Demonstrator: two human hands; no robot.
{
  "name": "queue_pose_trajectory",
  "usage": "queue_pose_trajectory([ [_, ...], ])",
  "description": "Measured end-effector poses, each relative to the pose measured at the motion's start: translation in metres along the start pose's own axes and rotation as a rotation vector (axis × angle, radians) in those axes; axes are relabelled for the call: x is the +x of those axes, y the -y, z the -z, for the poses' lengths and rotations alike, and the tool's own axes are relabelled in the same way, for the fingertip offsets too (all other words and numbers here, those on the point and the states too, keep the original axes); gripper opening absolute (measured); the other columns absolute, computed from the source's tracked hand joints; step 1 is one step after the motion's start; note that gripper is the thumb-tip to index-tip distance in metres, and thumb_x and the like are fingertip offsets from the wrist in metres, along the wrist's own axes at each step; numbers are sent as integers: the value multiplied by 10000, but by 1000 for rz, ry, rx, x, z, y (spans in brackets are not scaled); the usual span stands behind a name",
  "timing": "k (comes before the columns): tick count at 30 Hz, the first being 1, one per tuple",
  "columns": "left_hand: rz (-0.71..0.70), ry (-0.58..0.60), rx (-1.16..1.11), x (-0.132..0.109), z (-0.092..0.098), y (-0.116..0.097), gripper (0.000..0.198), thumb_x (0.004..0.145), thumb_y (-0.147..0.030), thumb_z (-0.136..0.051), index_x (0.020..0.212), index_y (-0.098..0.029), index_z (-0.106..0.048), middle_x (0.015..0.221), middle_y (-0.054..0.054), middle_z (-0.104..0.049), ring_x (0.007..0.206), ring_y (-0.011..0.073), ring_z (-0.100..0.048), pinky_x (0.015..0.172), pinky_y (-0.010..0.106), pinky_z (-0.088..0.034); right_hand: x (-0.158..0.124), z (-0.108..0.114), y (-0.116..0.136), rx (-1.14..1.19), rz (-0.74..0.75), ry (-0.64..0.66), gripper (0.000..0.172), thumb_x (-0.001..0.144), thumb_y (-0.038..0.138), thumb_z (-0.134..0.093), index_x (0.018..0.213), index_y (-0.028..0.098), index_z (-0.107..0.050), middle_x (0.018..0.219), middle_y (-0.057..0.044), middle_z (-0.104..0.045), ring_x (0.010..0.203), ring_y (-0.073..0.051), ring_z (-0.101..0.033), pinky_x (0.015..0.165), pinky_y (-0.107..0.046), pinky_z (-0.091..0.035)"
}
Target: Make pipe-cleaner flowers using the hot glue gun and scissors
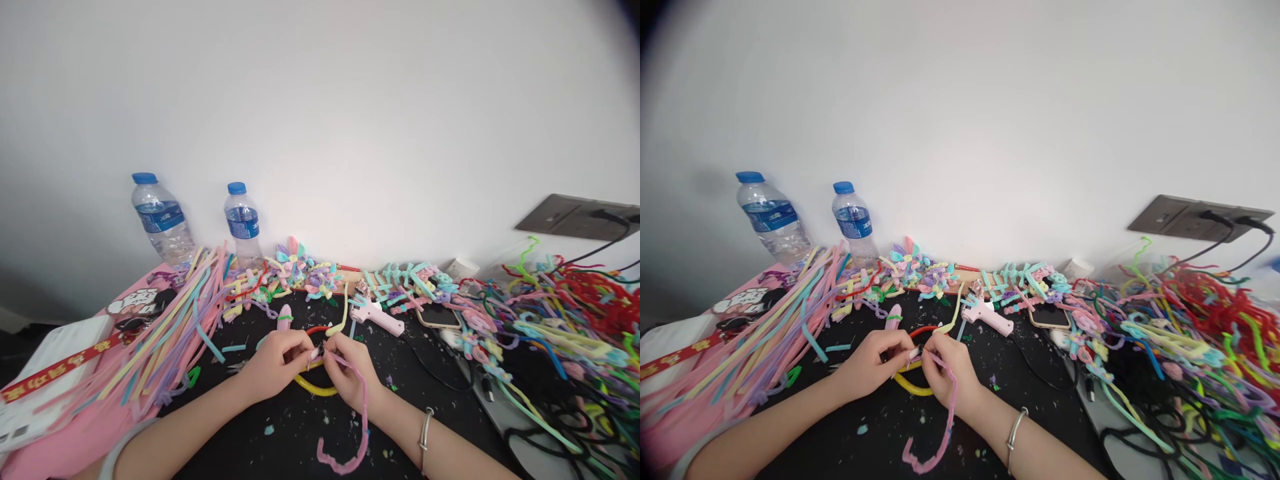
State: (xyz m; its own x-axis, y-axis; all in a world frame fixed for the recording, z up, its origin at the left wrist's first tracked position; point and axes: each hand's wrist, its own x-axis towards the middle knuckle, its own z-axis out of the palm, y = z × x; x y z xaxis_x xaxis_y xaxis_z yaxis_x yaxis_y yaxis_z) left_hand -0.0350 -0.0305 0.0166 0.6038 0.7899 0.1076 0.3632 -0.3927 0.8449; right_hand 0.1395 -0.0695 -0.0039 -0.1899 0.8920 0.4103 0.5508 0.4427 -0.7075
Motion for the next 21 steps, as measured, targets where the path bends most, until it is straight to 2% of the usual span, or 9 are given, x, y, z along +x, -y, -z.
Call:
queue_pose_trajectory([
  [5,40,26,-42,2,0,2,211,848,-318,-493,742,-157,-578,606,-36,-489,534,96,-411,504,199,-306,0,2,0,5,-46,-51,167,831,174,-438,665,192,-426,568,50,-428,490,-86,-390,470,-189,-293],
  [9,51,39,-58,0,-1,2,224,856,-285,-474,688,-157,-553,592,-38,-496,522,93,-419,505,197,-313,1,1,-1,-3,-58,-47,156,833,182,-444,678,190,-446,574,49,-438,492,-88,-397,471,-191,-295],
  [15,11,-16,43,0,0,1,258,854,-257,-462,619,-159,-505,571,-41,-483,523,94,-423,507,200,-304,1,-1,-2,-42,-29,-30,178,830,177,-457,657,194,-417,559,54,-422,488,-88,-397,476,-193,-295],
  [21,18,-9,20,2,0,4,237,853,-267,-476,663,-157,-564,607,-24,-533,539,100,-448,514,205,-322,0,-1,-4,-53,-29,-31,180,831,174,-451,660,197,-401,563,52,-420,486,-88,-395,475,-194,-293],
])
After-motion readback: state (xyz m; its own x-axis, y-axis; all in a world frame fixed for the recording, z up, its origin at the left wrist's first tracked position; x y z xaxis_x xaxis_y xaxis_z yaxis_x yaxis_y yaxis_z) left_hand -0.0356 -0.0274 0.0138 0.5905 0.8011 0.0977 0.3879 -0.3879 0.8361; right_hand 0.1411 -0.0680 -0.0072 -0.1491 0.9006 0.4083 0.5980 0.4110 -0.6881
